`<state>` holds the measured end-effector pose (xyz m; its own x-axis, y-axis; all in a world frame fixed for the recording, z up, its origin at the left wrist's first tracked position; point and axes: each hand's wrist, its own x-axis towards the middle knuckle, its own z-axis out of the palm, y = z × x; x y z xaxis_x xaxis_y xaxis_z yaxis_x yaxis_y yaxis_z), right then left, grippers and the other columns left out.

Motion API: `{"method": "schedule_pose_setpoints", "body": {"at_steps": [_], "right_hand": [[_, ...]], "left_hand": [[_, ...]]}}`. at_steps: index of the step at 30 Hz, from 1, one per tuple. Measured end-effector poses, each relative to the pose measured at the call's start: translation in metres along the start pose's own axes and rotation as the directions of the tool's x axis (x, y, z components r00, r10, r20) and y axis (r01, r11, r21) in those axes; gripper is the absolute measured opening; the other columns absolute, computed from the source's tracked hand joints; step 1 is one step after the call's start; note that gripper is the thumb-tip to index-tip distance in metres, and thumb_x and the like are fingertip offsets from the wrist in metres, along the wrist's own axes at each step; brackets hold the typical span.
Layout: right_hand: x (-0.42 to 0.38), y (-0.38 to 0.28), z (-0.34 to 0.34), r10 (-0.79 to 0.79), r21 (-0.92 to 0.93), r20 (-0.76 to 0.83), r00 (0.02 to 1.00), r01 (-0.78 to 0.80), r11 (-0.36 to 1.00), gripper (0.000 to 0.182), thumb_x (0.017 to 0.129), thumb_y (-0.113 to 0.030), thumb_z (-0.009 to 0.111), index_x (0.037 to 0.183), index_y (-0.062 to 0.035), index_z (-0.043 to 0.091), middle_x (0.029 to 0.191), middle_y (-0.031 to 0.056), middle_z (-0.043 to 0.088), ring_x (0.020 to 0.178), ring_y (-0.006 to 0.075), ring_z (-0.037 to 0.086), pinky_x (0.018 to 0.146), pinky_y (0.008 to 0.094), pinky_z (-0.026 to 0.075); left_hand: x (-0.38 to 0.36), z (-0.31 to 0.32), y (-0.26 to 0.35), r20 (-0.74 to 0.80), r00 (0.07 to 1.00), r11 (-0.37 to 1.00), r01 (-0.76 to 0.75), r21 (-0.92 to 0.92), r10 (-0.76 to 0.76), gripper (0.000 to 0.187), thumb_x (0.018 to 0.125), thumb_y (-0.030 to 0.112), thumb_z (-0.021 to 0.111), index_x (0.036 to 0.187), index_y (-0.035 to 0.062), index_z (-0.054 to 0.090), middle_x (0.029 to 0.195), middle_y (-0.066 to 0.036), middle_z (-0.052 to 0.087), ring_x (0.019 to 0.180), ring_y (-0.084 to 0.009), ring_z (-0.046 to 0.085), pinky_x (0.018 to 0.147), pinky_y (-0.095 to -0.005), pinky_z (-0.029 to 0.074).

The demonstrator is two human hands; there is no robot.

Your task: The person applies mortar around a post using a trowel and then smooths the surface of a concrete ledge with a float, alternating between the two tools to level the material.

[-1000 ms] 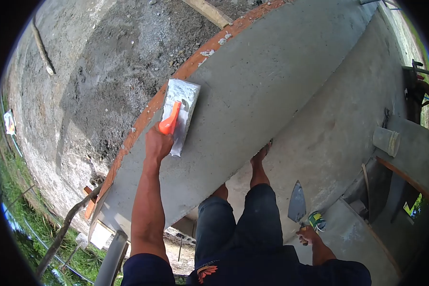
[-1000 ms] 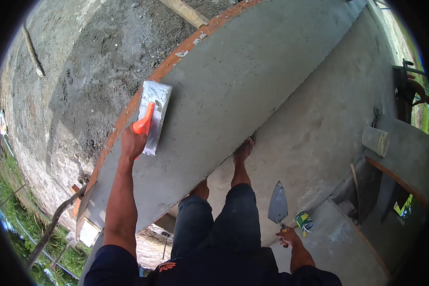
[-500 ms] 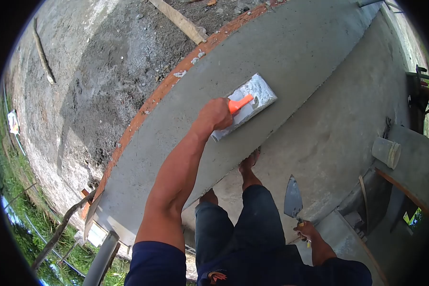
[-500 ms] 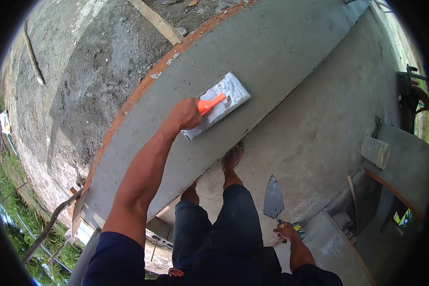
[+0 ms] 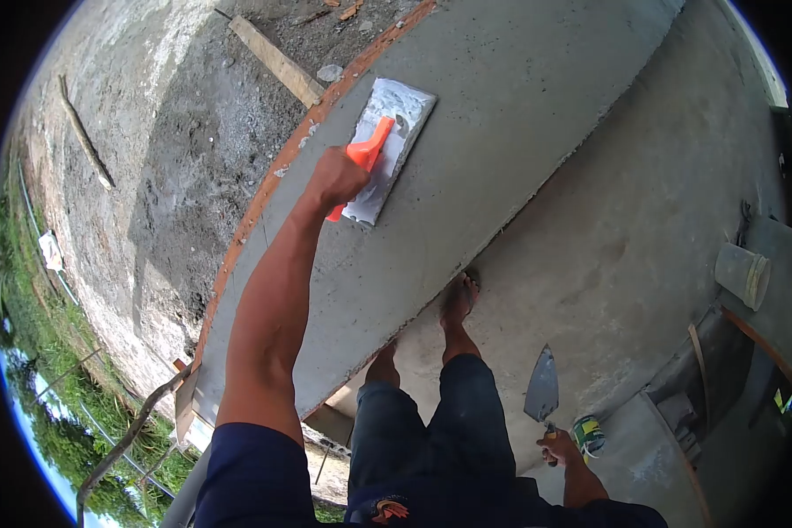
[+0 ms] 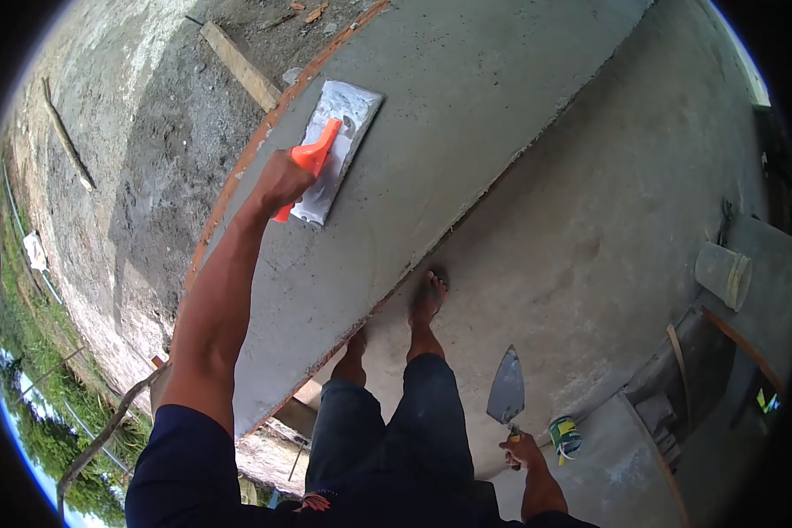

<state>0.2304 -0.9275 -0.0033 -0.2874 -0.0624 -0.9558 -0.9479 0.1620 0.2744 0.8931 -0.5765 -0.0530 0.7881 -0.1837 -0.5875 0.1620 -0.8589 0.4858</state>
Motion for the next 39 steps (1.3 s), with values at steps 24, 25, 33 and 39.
{"method": "schedule_pose_setpoints", "body": {"at_steps": [24, 25, 33, 39], "right_hand": [[-0.047, -0.058, -0.013, -0.024, -0.394, -0.133, 0.991, -0.03, 0.919, 0.017, 0.081, -0.003, 0.069, 0.083, -0.0054, 0.052, 0.066, 0.0084, 0.054, 0.051, 0.0197, 0.056, 0.047, 0.0413, 0.049], [-0.044, -0.059, -0.01, -0.021, -0.419, -0.138, 0.99, -0.039, 0.907, 0.018, 0.081, -0.003, 0.069, 0.084, -0.0054, 0.052, 0.066, 0.0082, 0.054, 0.052, 0.0198, 0.056, 0.047, 0.0417, 0.05], [-0.043, -0.059, 0.02, -0.05, -0.477, -0.112, 0.992, -0.01, 0.879, 0.022, 0.079, -0.003, 0.071, 0.087, -0.0052, 0.051, 0.066, 0.0079, 0.056, 0.053, 0.0202, 0.058, 0.049, 0.0402, 0.052], [-0.036, -0.047, 0.042, -0.147, -0.355, -0.074, 0.986, 0.112, 0.928, 0.021, 0.078, -0.002, 0.071, 0.081, -0.0065, 0.051, 0.061, 0.0069, 0.055, 0.046, 0.0196, 0.056, 0.044, 0.0364, 0.049]], "left_hand": [[-0.388, 0.025, -0.373, -0.269, 0.316, 0.385, 0.402, -0.831, -0.91, 0.019, 0.073, 0.008, 0.063, 0.087, -0.0054, 0.06, 0.062, -0.011, 0.058, 0.049, -0.0205, 0.057, 0.044, -0.0347, 0.042], [-0.391, 0.024, -0.407, -0.23, 0.345, 0.368, 0.414, -0.833, -0.91, 0.018, 0.073, 0.009, 0.063, 0.084, -0.0054, 0.06, 0.061, -0.011, 0.057, 0.048, -0.021, 0.056, 0.043, -0.0351, 0.042], [-0.261, -0.037, -0.336, -0.254, 0.77, 0.738, 0.375, -0.561, -0.585, 0.025, 0.076, 0.008, 0.058, 0.096, -0.0039, 0.065, 0.073, -0.017, 0.066, 0.056, -0.0247, 0.063, 0.053, -0.0392, 0.049], [-0.122, -0.016, -0.133, -0.102, 0.987, 0.986, 0.111, -0.129, -0.124, 0.031, 0.081, 0.017, 0.056, 0.105, 0.0002, 0.065, 0.106, -0.025, 0.067, 0.102, -0.0415, 0.063, 0.087, -0.0469, 0.05]]}}
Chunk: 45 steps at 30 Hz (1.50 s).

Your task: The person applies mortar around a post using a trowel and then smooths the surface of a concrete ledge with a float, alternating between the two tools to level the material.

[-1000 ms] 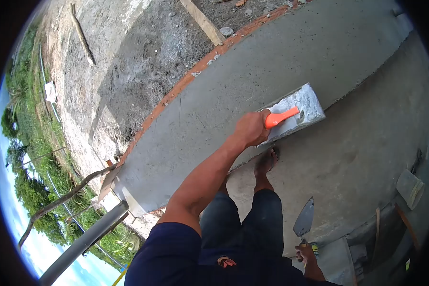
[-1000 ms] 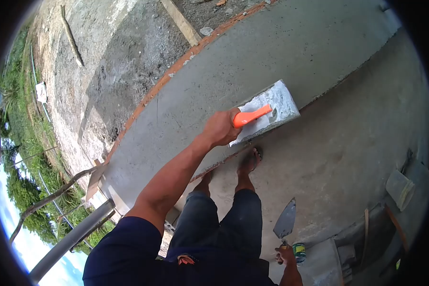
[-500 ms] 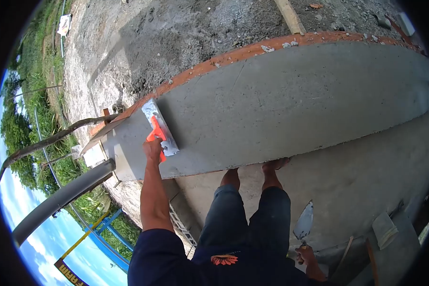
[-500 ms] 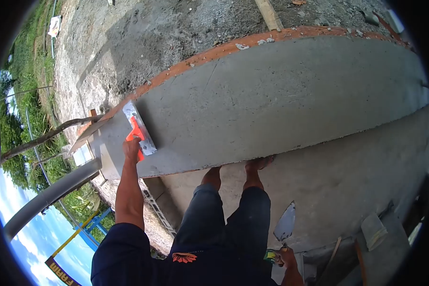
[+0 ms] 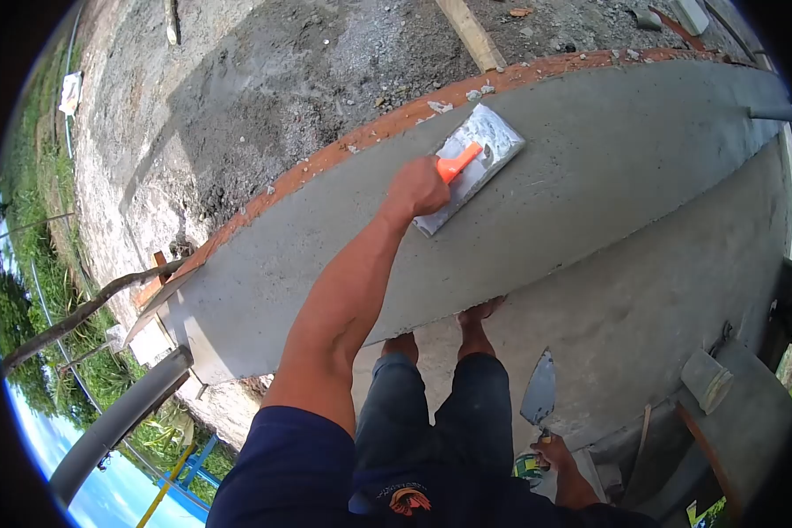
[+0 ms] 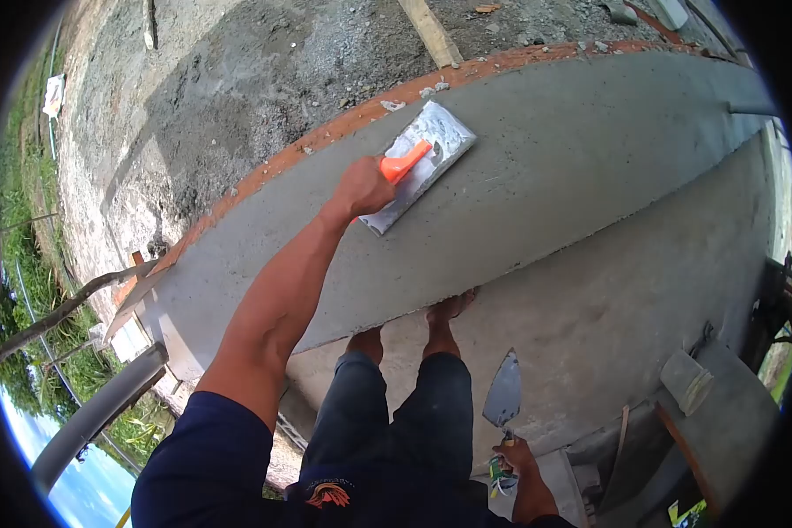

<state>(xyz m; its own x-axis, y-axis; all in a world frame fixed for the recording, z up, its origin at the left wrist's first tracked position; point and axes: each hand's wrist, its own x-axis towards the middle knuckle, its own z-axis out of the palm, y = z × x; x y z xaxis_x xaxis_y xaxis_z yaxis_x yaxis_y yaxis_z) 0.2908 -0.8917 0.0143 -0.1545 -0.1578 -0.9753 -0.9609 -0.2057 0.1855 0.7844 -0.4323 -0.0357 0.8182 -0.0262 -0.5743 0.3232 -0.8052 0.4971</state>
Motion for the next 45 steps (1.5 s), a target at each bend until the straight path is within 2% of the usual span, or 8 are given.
{"method": "schedule_pose_setpoints", "body": {"at_steps": [7, 12, 15, 19, 22, 29, 39, 45], "right_hand": [[-0.024, 0.025, -0.01, 0.014, 0.107, -0.058, 0.998, -0.008, 0.994, 0.02, 0.079, 0.0, 0.07, 0.082, -0.005, 0.051, 0.06, 0.0079, 0.054, 0.046, 0.0195, 0.056, 0.042, 0.0369, 0.047], [-0.022, 0.024, -0.018, 0.075, 0.106, -0.044, 0.996, -0.07, 0.992, 0.022, 0.08, 0.002, 0.069, 0.082, -0.0046, 0.049, 0.059, 0.009, 0.054, 0.045, 0.0189, 0.054, 0.041, 0.0377, 0.045], [-0.02, 0.005, -0.02, 0.084, 0.049, -0.006, 0.996, -0.084, 0.995, 0.022, 0.081, 0.001, 0.069, 0.082, -0.005, 0.048, 0.059, 0.0089, 0.053, 0.046, 0.0186, 0.053, 0.042, 0.0364, 0.043], [-0.013, -0.004, -0.024, 0.083, 0.012, 0.027, 0.996, -0.083, 0.996, 0.021, 0.078, -0.004, 0.073, 0.082, -0.0056, 0.052, 0.062, 0.0064, 0.055, 0.047, 0.017, 0.054, 0.043, 0.033, 0.044], [-0.011, -0.01, -0.021, 0.106, -0.001, 0.02, 0.994, -0.106, 0.994, 0.021, 0.078, -0.004, 0.073, 0.083, -0.0064, 0.052, 0.062, 0.0062, 0.054, 0.048, 0.0168, 0.054, 0.042, 0.0323, 0.043], [0.021, 0.017, -0.022, 0.042, 0.187, 0.124, 0.991, -0.065, 0.98, 0.022, 0.079, -0.005, 0.073, 0.083, -0.0078, 0.051, 0.062, 0.0063, 0.055, 0.049, 0.0172, 0.056, 0.043, 0.0335, 0.045], [0.022, 0.044, -0.04, -0.053, 0.253, 0.065, 0.996, 0.035, 0.967, 0.023, 0.079, -0.004, 0.072, 0.08, -0.008, 0.05, 0.061, 0.0057, 0.054, 0.047, 0.0164, 0.055, 0.043, 0.0337, 0.047], [0.01, 0.059, -0.078, -0.006, 0.164, -0.019, 1.0, 0.009, 0.986, 0.023, 0.081, -0.002, 0.068, 0.08, -0.0093, 0.047, 0.059, 0.0063, 0.048, 0.045, 0.0179, 0.051, 0.043, 0.036, 0.043]], "left_hand": [[-0.055, 0.088, 0.116, 0.205, 0.908, 0.929, -0.344, -0.135, 0.365, 0.024, 0.078, 0.013, 0.056, 0.098, 0.0031, 0.064, 0.094, -0.023, 0.067, 0.092, -0.0441, 0.063, 0.081, -0.0489, 0.05], [-0.186, 0.065, -0.049, -0.169, 0.981, 0.967, 0.045, -0.252, -0.09, 0.023, 0.081, 0.02, 0.068, 0.09, 0.0011, 0.061, 0.078, -0.022, 0.065, 0.077, -0.0367, 0.066, 0.069, -0.0417, 0.051], [-0.25, 0.031, -0.192, -0.202, 0.766, 0.626, 0.311, -0.715, -0.611, 0.022, 0.078, 0.005, 0.062, 0.098, -0.0024, 0.062, 0.064, -0.004, 0.057, 0.053, -0.0164, 0.054, 0.051, -0.0327, 0.048], [-0.261, 0.003, -0.3, -0.16, 0.584, 0.473, 0.435, -0.766, -0.796, 0.02, 0.075, 0.004, 0.059, 0.093, -0.0068, 0.061, 0.06, -0.01, 0.054, 0.046, -0.0192, 0.051, 0.042, -0.0347, 0.04], [-0.212, -0.002, -0.251, -0.154, 0.613, 0.523, 0.484, -0.702, -0.775, 0.018, 0.075, 0.003, 0.056, 0.09, -0.0065, 0.061, 0.06, -0.01, 0.055, 0.047, -0.0188, 0.052, 0.043, -0.0355, 0.041], [-0.062, 0.06, -0.022, -0.045, 0.99, 0.942, 0.116, -0.315, -0.137, 0.023, 0.075, 0.004, 0.055, 0.096, -0.0018, 0.062, 0.066, -0.005, 0.057, 0.049, -0.0122, 0.053, 0.046, -0.0312, 0.045], [0.007, 0.171, 0.212, 0.404, 0.82, 0.88, -0.469, 0.069, 0.405, 0.026, 0.077, 0.016, 0.057, 0.094, -0.0015, 0.066, 0.09, -0.026, 0.067, 0.087, -0.0431, 0.065, 0.076, -0.0468, 0.051], [-0.139, 0.151, 0.163, 0.169, 0.943, 0.935, -0.236, -0.263, 0.286, 0.027, 0.081, 0.024, 0.065, 0.099, 0.0053, 0.059, 0.091, -0.022, 0.067, 0.09, -0.0435, 0.063, 0.078, -0.0478, 0.049]]}}
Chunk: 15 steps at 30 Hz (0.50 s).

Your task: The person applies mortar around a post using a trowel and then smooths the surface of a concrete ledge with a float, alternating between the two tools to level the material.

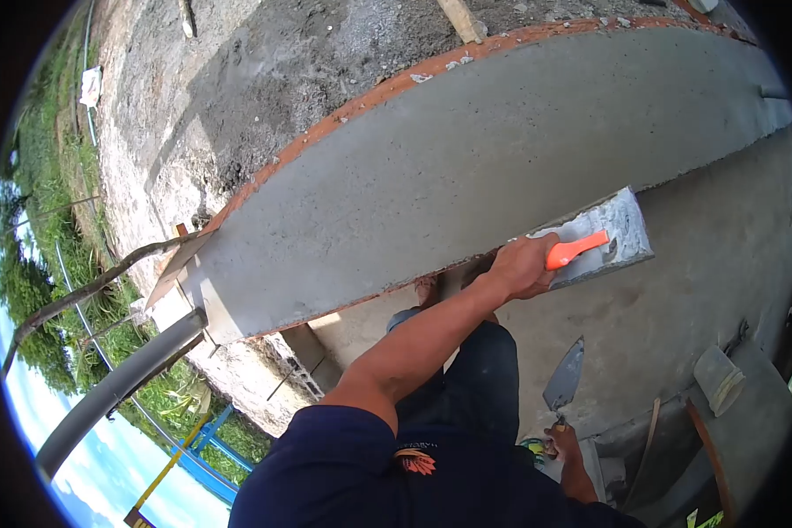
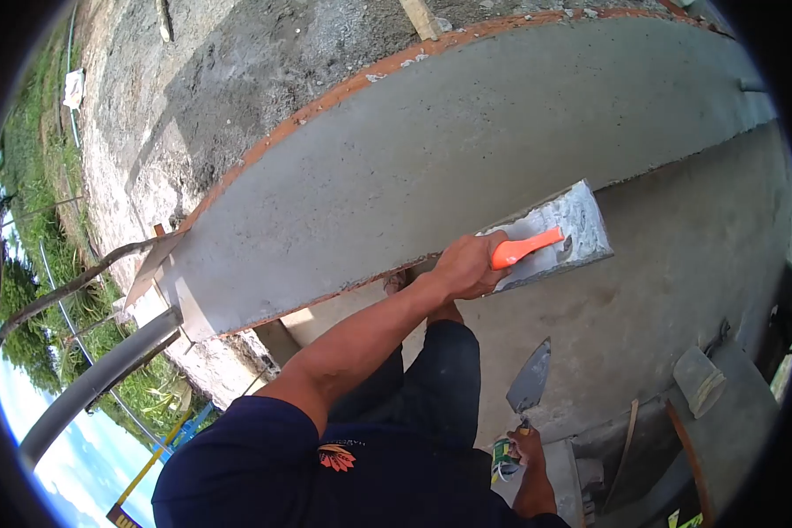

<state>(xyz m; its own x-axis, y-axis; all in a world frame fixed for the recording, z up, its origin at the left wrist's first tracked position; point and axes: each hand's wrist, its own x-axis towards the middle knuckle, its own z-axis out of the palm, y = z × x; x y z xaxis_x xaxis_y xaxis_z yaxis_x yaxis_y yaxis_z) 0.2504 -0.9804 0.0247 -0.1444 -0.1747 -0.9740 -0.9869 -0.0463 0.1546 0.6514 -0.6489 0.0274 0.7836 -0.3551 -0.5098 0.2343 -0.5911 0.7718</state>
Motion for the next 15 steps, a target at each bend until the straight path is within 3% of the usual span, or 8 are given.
{"method": "schedule_pose_setpoints", "body": {"at_steps": [2, 3, 4, 5, 6, 7, 10, 15], "right_hand": [[-0.004, 0.004, -0.003, 0.019, 0.038, -0.019, 1.0, -0.018, 0.999, 0.022, 0.082, -0.002, 0.067, 0.081, -0.0096, 0.046, 0.059, 0.0058, 0.047, 0.046, 0.0183, 0.052, 0.043, 0.0371, 0.044], [-0.003, 0.004, -0.002, 0.022, 0.002, -0.016, 1.0, -0.022, 1.0, 0.022, 0.082, -0.002, 0.067, 0.081, -0.0098, 0.047, 0.059, 0.0057, 0.047, 0.047, 0.0184, 0.052, 0.044, 0.0377, 0.045], [0.0, 0.003, 0.007, 0.028, -0.032, -0.016, 0.999, -0.029, 0.999, 0.021, 0.082, -0.003, 0.067, 0.082, -0.01, 0.047, 0.06, 0.0056, 0.048, 0.047, 0.0185, 0.053, 0.044, 0.0384, 0.046], [-0.001, 0.006, 0.007, 0.04, -0.066, -0.02, 0.999, -0.042, 0.997, 0.021, 0.083, -0.003, 0.067, 0.082, -0.0102, 0.047, 0.06, 0.0055, 0.048, 0.048, 0.0187, 0.053, 0.045, 0.0391, 0.046], [-0.006, 0.0, 0.013, 0.044, -0.08, -0.011, 0.999, -0.044, 0.996, 0.021, 0.083, -0.003, 0.067, 0.082, -0.0103, 0.048, 0.061, 0.0055, 0.049, 0.049, 0.0187, 0.054, 0.045, 0.0393, 0.047], [-0.01, -0.011, 0.022, 0.051, -0.093, -0.004, 0.999, -0.051, 0.994, 0.02, 0.082, -0.003, 0.067, 0.083, -0.0103, 0.048, 0.061, 0.0054, 0.05, 0.049, 0.0187, 0.054, 0.046, 0.0396, 0.048], [-0.01, -0.023, 0.031, 0.039, -0.178, 0.011, 0.999, -0.037, 0.983, 0.02, 0.082, -0.003, 0.069, 0.083, -0.0098, 0.049, 0.064, 0.0055, 0.053, 0.051, 0.0182, 0.056, 0.047, 0.0393, 0.051], [-0.013, -0.02, 0.055, 0.047, -0.195, 0.002, 0.999, -0.046, 0.98, 0.022, 0.081, -0.004, 0.071, 0.082, -0.0097, 0.049, 0.064, 0.0051, 0.054, 0.052, 0.0175, 0.057, 0.047, 0.0381, 0.052]], "left_hand": [[-0.068, -0.032, -0.059, -0.122, 0.972, 0.978, 0.195, -0.072, -0.203, 0.029, 0.082, 0.029, 0.068, 0.099, 0.0069, 0.06, 0.09, -0.022, 0.067, 0.088, -0.0435, 0.063, 0.076, -0.046, 0.049], [-0.106, -0.043, -0.1, -0.296, 0.924, 0.969, 0.214, -0.124, -0.242, 0.026, 0.082, 0.024, 0.07, 0.098, 0.0049, 0.062, 0.084, -0.018, 0.067, 0.08, -0.0343, 0.066, 0.073, -0.0402, 0.05], [-0.144, -0.058, -0.152, -0.389, 0.834, 0.914, 0.302, -0.269, -0.391, 0.025, 0.08, 0.019, 0.071, 0.096, 0.0015, 0.062, 0.078, -0.01, 0.065, 0.074, -0.0185, 0.062, 0.069, -0.033, 0.05], [-0.18, -0.069, -0.205, -0.513, 0.706, 0.871, 0.36, -0.333, -0.488, 0.031, 0.079, 0.023, 0.07, 0.097, -0.0017, 0.062, 0.082, -0.021, 0.068, 0.08, -0.0327, 0.068, 0.074, -0.0384, 0.052], [-0.215, -0.088, -0.251, -0.615, 0.572, 0.836, 0.438, -0.331, -0.543, 0.029, 0.079, 0.02, 0.069, 0.098, -0.002, 0.062, 0.074, -0.013, 0.066, 0.064, -0.0231, 0.063, 0.063, -0.0354, 0.051], [-0.239, -0.118, -0.255, -0.507, 0.403, 0.647, 0.438, -0.624, -0.762, 0.025, 0.078, 0.014, 0.069, 0.096, -0.0017, 0.061, 0.069, -0.005, 0.061, 0.051, -0.0155, 0.055, 0.049, -0.0319, 0.046], [-0.289, -0.161, -0.328, -0.552, 0.173, 0.572, 0.377, -0.728, -0.816, 0.026, 0.075, 0.004, 0.063, 0.1, -0.0042, 0.059, 0.064, -0.007, 0.055, 0.045, -0.0146, 0.05, 0.041, -0.0296, 0.04], [-0.225, -0.177, -0.32, -0.486, 0.424, 0.644, 0.464, -0.608, -0.764, 0.026, 0.075, 0.003, 0.057, 0.1, -0.0018, 0.065, 0.067, -0.005, 0.057, 0.049, -0.0149, 0.051, 0.045, -0.0322, 0.043]]}}
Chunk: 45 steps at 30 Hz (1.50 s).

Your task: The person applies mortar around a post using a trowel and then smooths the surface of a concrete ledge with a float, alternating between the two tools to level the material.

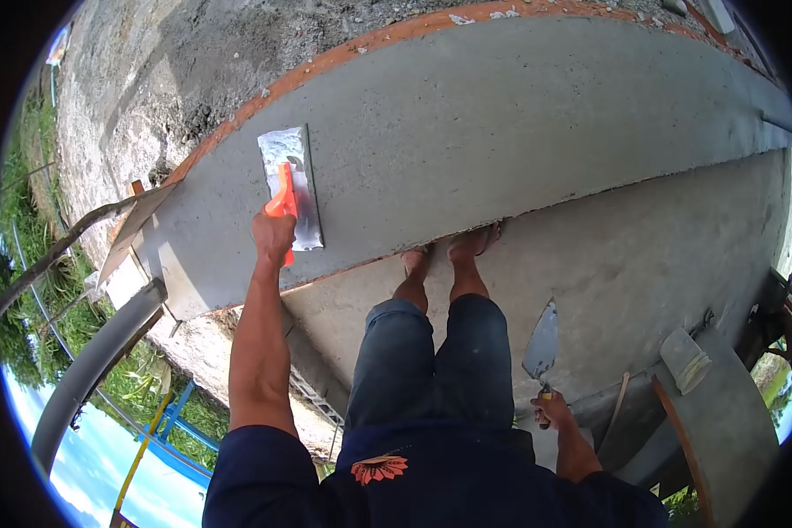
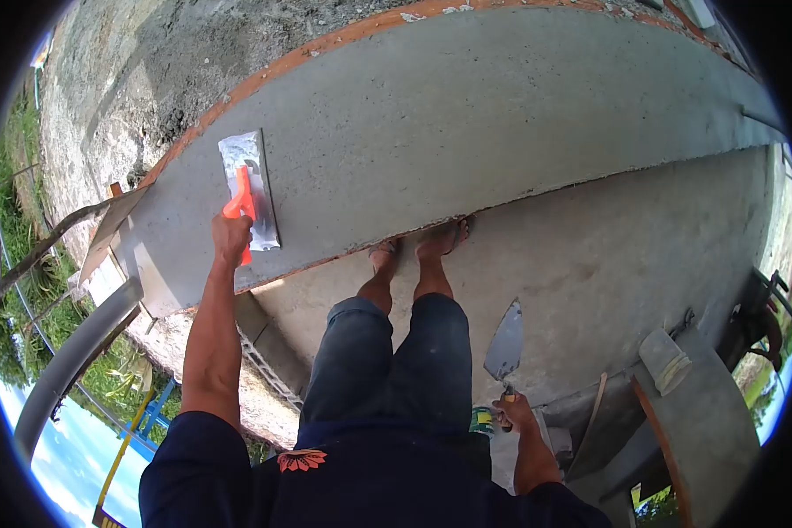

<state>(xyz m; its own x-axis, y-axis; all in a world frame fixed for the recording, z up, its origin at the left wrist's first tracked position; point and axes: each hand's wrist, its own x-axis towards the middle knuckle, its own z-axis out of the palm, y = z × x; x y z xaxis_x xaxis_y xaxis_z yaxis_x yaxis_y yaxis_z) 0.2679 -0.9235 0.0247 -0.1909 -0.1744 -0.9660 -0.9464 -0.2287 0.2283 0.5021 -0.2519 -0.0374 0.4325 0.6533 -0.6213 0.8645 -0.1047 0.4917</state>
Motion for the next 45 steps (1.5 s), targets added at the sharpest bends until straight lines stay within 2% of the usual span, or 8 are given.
{"method": "schedule_pose_setpoints", "body": {"at_steps": [7, 13, 15, 19, 27, 31, 38, 45], "right_hand": [[-0.038, -0.015, 0.028, -0.1, -0.081, -0.052, 0.994, 0.096, 0.992, 0.022, 0.08, -0.003, 0.071, 0.08, -0.0084, 0.049, 0.062, 0.0051, 0.054, 0.05, 0.0172, 0.056, 0.046, 0.0374, 0.05], [-0.041, 0.011, -0.009, -0.091, -0.028, -0.159, 0.983, 0.088, 0.996, 0.019, 0.079, -0.004, 0.07, 0.08, -0.0073, 0.051, 0.062, 0.006, 0.055, 0.047, 0.018, 0.056, 0.043, 0.036, 0.05], [-0.038, 0.011, -0.022, -0.08, -0.113, -0.176, 0.981, 0.06, 0.992, 0.019, 0.079, -0.004, 0.07, 0.08, -0.0069, 0.051, 0.062, 0.0059, 0.055, 0.047, 0.018, 0.056, 0.043, 0.036, 0.051], [-0.035, -0.022, -0.042, -0.045, -0.248, -0.156, 0.987, 0.005, 0.969, 0.019, 0.081, -0.005, 0.069, 0.082, -0.0073, 0.051, 0.064, 0.0062, 0.055, 0.05, 0.0187, 0.057, 0.045, 0.0381, 0.051], [-0.017, -0.053, -0.077, -0.158, -0.251, -0.106, 0.982, 0.127, 0.96, 0.017, 0.077, -0.003, 0.069, 0.078, -0.0067, 0.052, 0.061, 0.0051, 0.055, 0.047, 0.0174, 0.057, 0.044, 0.0351, 0.05], [-0.037, -0.077, -0.07, -0.194, -0.34, -0.127, 0.973, 0.141, 0.93, 0.018, 0.077, -0.002, 0.069, 0.077, -0.0073, 0.051, 0.061, 0.0052, 0.055, 0.049, 0.018, 0.058, 0.044, 0.0356, 0.051], [-0.034, -0.059, -0.08, -0.132, -0.277, -0.184, 0.974, 0.077, 0.958, 0.021, 0.078, -0.003, 0.07, 0.075, -0.0081, 0.05, 0.06, 0.0054, 0.054, 0.047, 0.0183, 0.056, 0.042, 0.0355, 0.048], [-0.044, -0.057, -0.051, -0.071, -0.273, -0.116, 0.991, 0.037, 0.961, 0.018, 0.078, -0.006, 0.072, 0.076, -0.0062, 0.054, 0.059, 0.0068, 0.054, 0.045, 0.0171, 0.054, 0.041, 0.033, 0.044]], "left_hand": [[-0.103, 0.181, 0.108, 0.649, 0.656, 0.685, -0.674, 0.276, 0.385, 0.028, 0.075, 0.011, 0.055, 0.1, 0.0004, 0.063, 0.102, -0.026, 0.066, 0.099, -0.046, 0.061, 0.086, -0.051, 0.049], [-0.135, 0.066, 0.01, 0.389, 0.845, 0.844, -0.478, 0.242, 0.368, 0.023, 0.081, 0.021, 0.062, 0.095, 0.0031, 0.061, 0.091, -0.026, 0.066, 0.089, -0.0468, 0.062, 0.078, -0.0499, 0.05], [-0.095, 0.008, -0.089, 0.04, 0.925, 0.918, -0.379, 0.113, 0.377, 0.02, 0.08, 0.015, 0.067, 0.091, -0.0005, 0.062, 0.074, -0.012, 0.066, 0.065, -0.024, 0.065, 0.063, -0.0366, 0.052], [-0.039, -0.111, -0.149, -0.215, 0.945, 0.901, 0.144, -0.409, -0.248, 0.014, 0.077, 0.007, 0.064, 0.088, -0.0013, 0.06, 0.06, -0.007, 0.053, 0.045, -0.0175, 0.051, 0.042, -0.0322, 0.043], [-0.037, -0.002, -0.007, 0.239, 0.969, 0.997, -0.048, -0.057, 0.061, 0.017, 0.074, 0.006, 0.057, 0.087, -0.0038, 0.061, 0.063, -0.007, 0.056, 0.051, -0.0146, 0.054, 0.047, -0.0331, 0.044], [-0.071, 0.051, 0.002, 0.417, 0.853, 0.906, -0.401, 0.137, 0.314, 0.031, 0.073, 0.016, 0.06, 0.099, -0.0008, 0.065, 0.089, -0.026, 0.067, 0.084, -0.0426, 0.064, 0.078, -0.0404, 0.051], [-0.036, -0.119, -0.174, -0.262, 0.937, 0.94, 0.146, -0.308, -0.231, 0.018, 0.078, 0.008, 0.064, 0.094, 0.0015, 0.062, 0.064, -0.004, 0.055, 0.048, -0.0144, 0.051, 0.044, -0.0324, 0.042], [0.036, -0.123, -0.17, -0.127, 0.963, 0.911, 0.177, -0.372, -0.238, 0.015, 0.079, 0.006, 0.059, 0.093, 0.0021, 0.062, 0.059, -0.004, 0.049, 0.045, -0.0171, 0.051, 0.042, -0.0331, 0.044]]}}
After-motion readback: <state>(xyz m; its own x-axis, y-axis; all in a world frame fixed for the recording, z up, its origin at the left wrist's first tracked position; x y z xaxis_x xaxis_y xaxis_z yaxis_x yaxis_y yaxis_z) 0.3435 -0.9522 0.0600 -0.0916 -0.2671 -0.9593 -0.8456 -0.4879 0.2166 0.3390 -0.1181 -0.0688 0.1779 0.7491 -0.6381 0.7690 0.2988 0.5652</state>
